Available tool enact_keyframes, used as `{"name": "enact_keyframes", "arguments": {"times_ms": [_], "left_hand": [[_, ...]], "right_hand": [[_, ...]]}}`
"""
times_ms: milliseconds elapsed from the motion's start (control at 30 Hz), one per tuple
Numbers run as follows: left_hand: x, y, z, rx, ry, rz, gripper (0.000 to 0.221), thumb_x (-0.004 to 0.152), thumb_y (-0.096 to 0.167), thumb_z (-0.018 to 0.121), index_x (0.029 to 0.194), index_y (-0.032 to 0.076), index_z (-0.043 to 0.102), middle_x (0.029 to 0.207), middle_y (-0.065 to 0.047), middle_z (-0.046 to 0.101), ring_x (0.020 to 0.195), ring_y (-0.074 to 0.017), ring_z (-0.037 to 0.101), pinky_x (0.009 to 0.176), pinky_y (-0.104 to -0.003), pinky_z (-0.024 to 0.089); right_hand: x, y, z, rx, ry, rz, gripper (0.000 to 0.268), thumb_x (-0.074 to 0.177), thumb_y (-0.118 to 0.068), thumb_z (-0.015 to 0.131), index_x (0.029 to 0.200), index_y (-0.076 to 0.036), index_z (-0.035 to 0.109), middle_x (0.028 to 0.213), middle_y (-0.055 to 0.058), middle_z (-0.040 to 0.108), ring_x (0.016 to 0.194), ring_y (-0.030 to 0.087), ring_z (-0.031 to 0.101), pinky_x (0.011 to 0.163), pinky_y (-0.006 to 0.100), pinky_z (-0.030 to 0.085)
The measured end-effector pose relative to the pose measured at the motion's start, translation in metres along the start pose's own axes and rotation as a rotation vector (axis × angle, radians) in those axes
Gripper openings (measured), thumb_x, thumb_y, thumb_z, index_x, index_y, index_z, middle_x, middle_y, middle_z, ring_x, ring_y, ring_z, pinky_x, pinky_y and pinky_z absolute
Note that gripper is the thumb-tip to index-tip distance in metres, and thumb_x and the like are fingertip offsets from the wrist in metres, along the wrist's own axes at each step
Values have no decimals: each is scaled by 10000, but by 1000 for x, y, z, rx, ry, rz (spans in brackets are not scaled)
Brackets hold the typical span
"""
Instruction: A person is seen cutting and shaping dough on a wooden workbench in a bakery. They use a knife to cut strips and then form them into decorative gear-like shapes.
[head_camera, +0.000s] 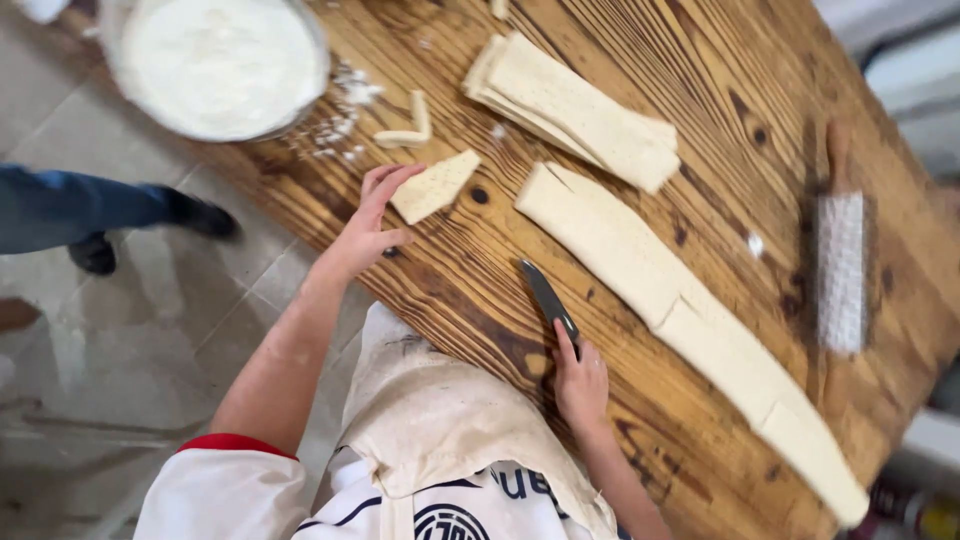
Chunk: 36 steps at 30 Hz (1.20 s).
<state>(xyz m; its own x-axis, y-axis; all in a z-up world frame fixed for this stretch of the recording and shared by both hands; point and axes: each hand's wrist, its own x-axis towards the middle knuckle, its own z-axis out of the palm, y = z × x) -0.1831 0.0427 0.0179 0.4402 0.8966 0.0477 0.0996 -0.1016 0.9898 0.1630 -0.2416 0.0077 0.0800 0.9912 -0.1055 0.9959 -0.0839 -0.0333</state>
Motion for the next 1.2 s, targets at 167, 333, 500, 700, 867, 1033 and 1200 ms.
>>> {"name": "enact_keyframes", "arguments": {"times_ms": [167,333,500,700,867,1033,1200], "left_hand": [[-34,21,2,-252,384,-33,642,860,56,633,1478,167,501,1359,-58,506,1250,-163,498,944,-270,486],[-83,4,22,-130,694,-43,448,877,57,652,1306,189,643,1183,-29,483,1059,-146,530,1011,-301,409],[-171,-4,59,-383,899,-150,331,960,74,598,1288,87,635,1179,-53,598,874,-140,585,743,-283,506],[-289,-43,132,-664,1009,-444,232,965,166,498,1106,115,675,903,-63,686,711,-144,622,550,-265,444],[-350,-117,192,-764,1034,-817,363,848,412,544,1059,163,703,873,-43,693,595,-160,602,420,-271,408],[-389,-141,211,-144,794,-929,210,936,332,503,873,159,605,846,-56,687,686,-197,602,643,-371,402],[-457,-171,228,367,332,-1143,353,882,269,464,1117,217,723,1259,-106,666,1153,-332,659,956,-441,529]], "right_hand": [[10,39,23,-36,-7,19,691,1011,-293,599,1604,-459,285,1144,129,595,913,290,573,710,407,495],[24,57,36,3,214,-191,593,991,-320,597,1559,-403,448,1074,116,603,883,326,597,763,466,470],[40,67,51,21,232,-273,632,964,-366,598,1558,-479,418,1043,130,573,888,364,614,822,530,508],[37,50,33,-316,360,-237,567,1024,-411,527,1566,-535,414,1092,11,568,888,248,592,862,370,478],[23,25,22,-27,830,-312,459,1019,-483,601,1417,-267,680,1241,52,638,997,261,659,829,451,483],[4,23,31,236,304,-435,536,963,-416,560,1471,-251,531,1242,133,519,1114,344,527,954,523,444],[-29,14,53,341,278,-394,570,943,-347,615,1498,-256,524,1242,101,496,1193,323,515,1046,517,424]]}}
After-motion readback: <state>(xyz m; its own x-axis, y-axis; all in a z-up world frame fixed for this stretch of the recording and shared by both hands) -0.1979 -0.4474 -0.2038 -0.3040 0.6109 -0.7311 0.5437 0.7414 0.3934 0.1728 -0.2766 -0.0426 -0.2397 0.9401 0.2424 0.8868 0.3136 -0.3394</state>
